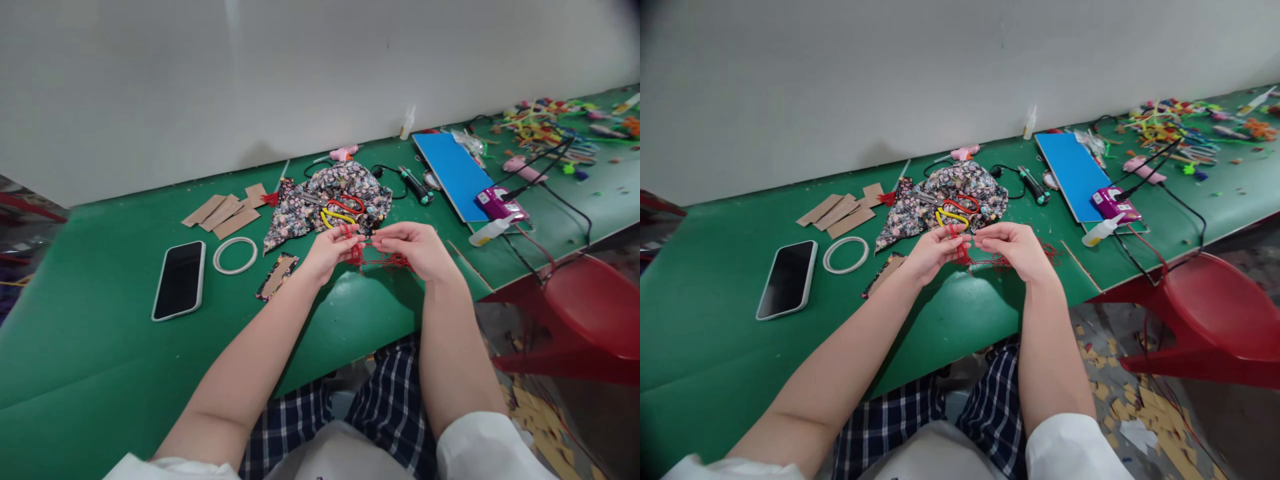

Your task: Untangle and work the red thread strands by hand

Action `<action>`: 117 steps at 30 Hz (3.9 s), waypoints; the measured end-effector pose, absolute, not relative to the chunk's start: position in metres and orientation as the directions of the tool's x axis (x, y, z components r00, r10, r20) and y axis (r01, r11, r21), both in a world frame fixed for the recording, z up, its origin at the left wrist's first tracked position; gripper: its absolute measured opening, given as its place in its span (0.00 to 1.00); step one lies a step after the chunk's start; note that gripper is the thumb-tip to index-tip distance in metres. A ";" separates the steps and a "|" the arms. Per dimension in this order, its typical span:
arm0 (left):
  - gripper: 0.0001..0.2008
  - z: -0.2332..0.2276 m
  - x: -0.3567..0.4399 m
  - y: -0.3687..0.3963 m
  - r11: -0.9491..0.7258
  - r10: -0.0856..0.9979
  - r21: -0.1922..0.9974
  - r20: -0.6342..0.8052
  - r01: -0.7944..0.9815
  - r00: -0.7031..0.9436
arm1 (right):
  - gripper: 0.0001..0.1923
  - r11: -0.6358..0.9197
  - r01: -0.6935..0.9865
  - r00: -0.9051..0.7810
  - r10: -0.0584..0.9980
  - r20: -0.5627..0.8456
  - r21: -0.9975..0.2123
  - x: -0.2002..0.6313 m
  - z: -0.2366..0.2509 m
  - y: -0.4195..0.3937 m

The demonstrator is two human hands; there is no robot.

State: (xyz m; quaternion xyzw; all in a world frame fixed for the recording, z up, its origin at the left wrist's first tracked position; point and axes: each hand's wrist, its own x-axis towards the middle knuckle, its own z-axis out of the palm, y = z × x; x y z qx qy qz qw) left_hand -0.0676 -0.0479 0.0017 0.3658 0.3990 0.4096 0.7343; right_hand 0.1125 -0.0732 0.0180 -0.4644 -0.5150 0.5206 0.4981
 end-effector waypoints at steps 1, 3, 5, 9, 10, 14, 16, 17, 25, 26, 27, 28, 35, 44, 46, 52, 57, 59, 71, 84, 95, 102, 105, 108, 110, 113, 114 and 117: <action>0.13 0.002 -0.068 -0.048 0.391 0.896 0.868 -0.284 -0.306 0.341 | 0.09 0.066 -0.031 -0.060 0.996 0.067 -0.997 0.118 0.020 -0.075; 0.15 0.001 -0.068 -0.048 0.381 0.901 0.875 -0.279 -0.298 0.331 | 0.09 0.091 -0.011 -0.051 0.995 0.091 -0.996 0.127 0.026 -0.080; 0.15 0.002 -0.068 -0.048 0.372 0.905 0.882 -0.276 -0.288 0.325 | 0.14 -0.008 0.062 -0.152 0.988 -0.017 -0.998 0.132 0.032 -0.085; 0.15 0.006 -0.069 -0.048 0.354 0.912 0.900 -0.270 -0.255 0.310 | 0.14 -0.167 0.403 -0.490 0.791 -0.367 -0.900 0.124 0.039 -0.093; 0.16 0.007 -0.069 -0.049 0.348 0.913 0.905 -0.268 -0.245 0.306 | 0.12 -0.141 0.440 -0.542 0.745 -0.388 -0.887 0.119 0.039 -0.094; 0.18 0.007 -0.069 -0.049 0.313 0.919 0.926 -0.239 -0.212 0.313 | 0.13 -0.012 0.426 -0.700 0.629 -0.338 -0.905 0.104 0.035 -0.092; 0.18 0.006 -0.069 -0.049 0.294 0.916 0.935 -0.217 -0.196 0.337 | 0.14 0.005 0.420 -0.646 0.704 -0.295 -0.908 0.103 0.034 -0.090; 0.18 0.005 -0.069 -0.049 0.288 0.912 0.939 -0.209 -0.188 0.353 | 0.13 0.011 0.413 -0.594 0.762 -0.260 -0.911 0.105 0.034 -0.089; 0.12 0.003 -0.068 -0.050 0.260 0.898 0.956 -0.187 -0.139 0.399 | 0.18 -0.076 0.332 -0.640 0.714 -0.284 -0.940 0.112 0.035 -0.092; 0.12 0.002 -0.068 -0.050 0.251 0.899 0.959 -0.179 -0.134 0.400 | 0.16 -0.088 0.340 -0.624 0.724 -0.295 -0.936 0.111 0.034 -0.092; 0.12 0.002 -0.068 -0.050 0.237 0.901 0.963 -0.168 -0.129 0.400 | 0.13 -0.101 0.353 -0.576 0.760 -0.301 -0.930 0.110 0.033 -0.091; 0.12 0.001 -0.068 -0.049 0.220 0.903 0.968 -0.154 -0.123 0.401 | 0.13 -0.113 0.364 -0.502 0.813 -0.297 -0.924 0.109 0.031 -0.089; 0.13 -0.005 -0.070 -0.047 0.081 0.904 0.995 -0.049 -0.058 0.425 | 0.14 -0.041 0.378 -0.224 0.965 -0.134 -0.925 0.107 0.020 -0.080; 0.13 0.006 -0.069 -0.057 -0.011 0.804 0.999 -0.020 0.049 0.594 | 0.20 -0.253 -0.059 -0.177 0.955 -0.239 -0.966 0.097 0.011 -0.073; 0.12 0.007 -0.069 -0.058 -0.022 0.784 0.996 -0.034 0.082 0.620 | 0.17 -0.239 -0.188 -0.153 0.965 -0.212 -0.953 0.095 0.012 -0.073; 0.13 0.005 -0.069 -0.057 -0.009 0.749 0.991 -0.080 0.131 0.658 | 0.11 -0.153 -0.417 -0.033 0.988 -0.153 -0.896 0.095 0.015 -0.071; 0.14 0.005 -0.069 -0.057 0.011 0.746 0.990 -0.100 0.137 0.658 | 0.11 -0.140 -0.436 -0.009 0.988 -0.151 -0.889 0.098 0.014 -0.071; 0.14 0.004 -0.069 -0.057 0.019 0.743 0.990 -0.109 0.142 0.660 | 0.11 -0.132 -0.418 0.013 0.988 -0.151 -0.899 0.098 0.014 -0.071; 0.16 0.003 -0.070 -0.055 -0.031 0.736 0.977 -0.121 0.212 0.666 | 0.13 -0.107 -0.394 0.098 0.983 -0.157 -0.913 0.097 0.014 -0.069; 0.17 0.008 -0.076 -0.043 -0.112 0.945 0.983 0.061 0.143 0.322 | 0.07 0.159 0.088 0.087 0.982 0.167 -0.983 0.080 0.015 -0.073; 0.16 0.009 -0.067 -0.055 0.081 0.891 0.989 -0.016 -0.125 0.454 | 0.08 0.133 -0.066 0.112 0.986 0.125 -0.989 0.075 0.012 -0.072; 0.12 0.014 -0.066 -0.057 0.030 0.903 1.000 -0.024 -0.007 0.428 | 0.09 0.015 -0.251 0.127 0.992 -0.018 -0.968 0.076 0.014 -0.070; 0.11 0.014 -0.067 -0.056 0.000 0.898 0.999 -0.014 0.033 0.440 | 0.09 -0.003 -0.298 0.120 0.992 -0.040 -0.955 0.077 0.015 -0.070; 0.11 0.013 -0.068 -0.055 -0.036 0.889 0.996 -0.004 0.079 0.458 | 0.09 -0.023 -0.314 0.110 0.992 -0.060 -0.949 0.078 0.015 -0.070; 0.10 0.013 -0.068 -0.054 -0.065 0.883 0.991 0.003 0.116 0.469 | 0.09 -0.031 -0.319 0.108 0.992 -0.069 -0.947 0.078 0.014 -0.070; 0.10 0.013 -0.069 -0.053 -0.117 0.874 0.977 0.016 0.178 0.486 | 0.10 -0.046 -0.333 0.102 0.991 -0.085 -0.942 0.078 0.013 -0.069; 0.10 0.012 -0.070 -0.053 -0.135 0.870 0.971 0.021 0.197 0.493 | 0.10 -0.053 -0.339 0.101 0.991 -0.092 -0.939 0.078 0.013 -0.068; 0.11 0.011 -0.071 -0.052 -0.179 0.856 0.953 0.028 0.246 0.517 | 0.11 -0.075 -0.353 0.101 0.988 -0.117 -0.932 0.079 0.012 -0.067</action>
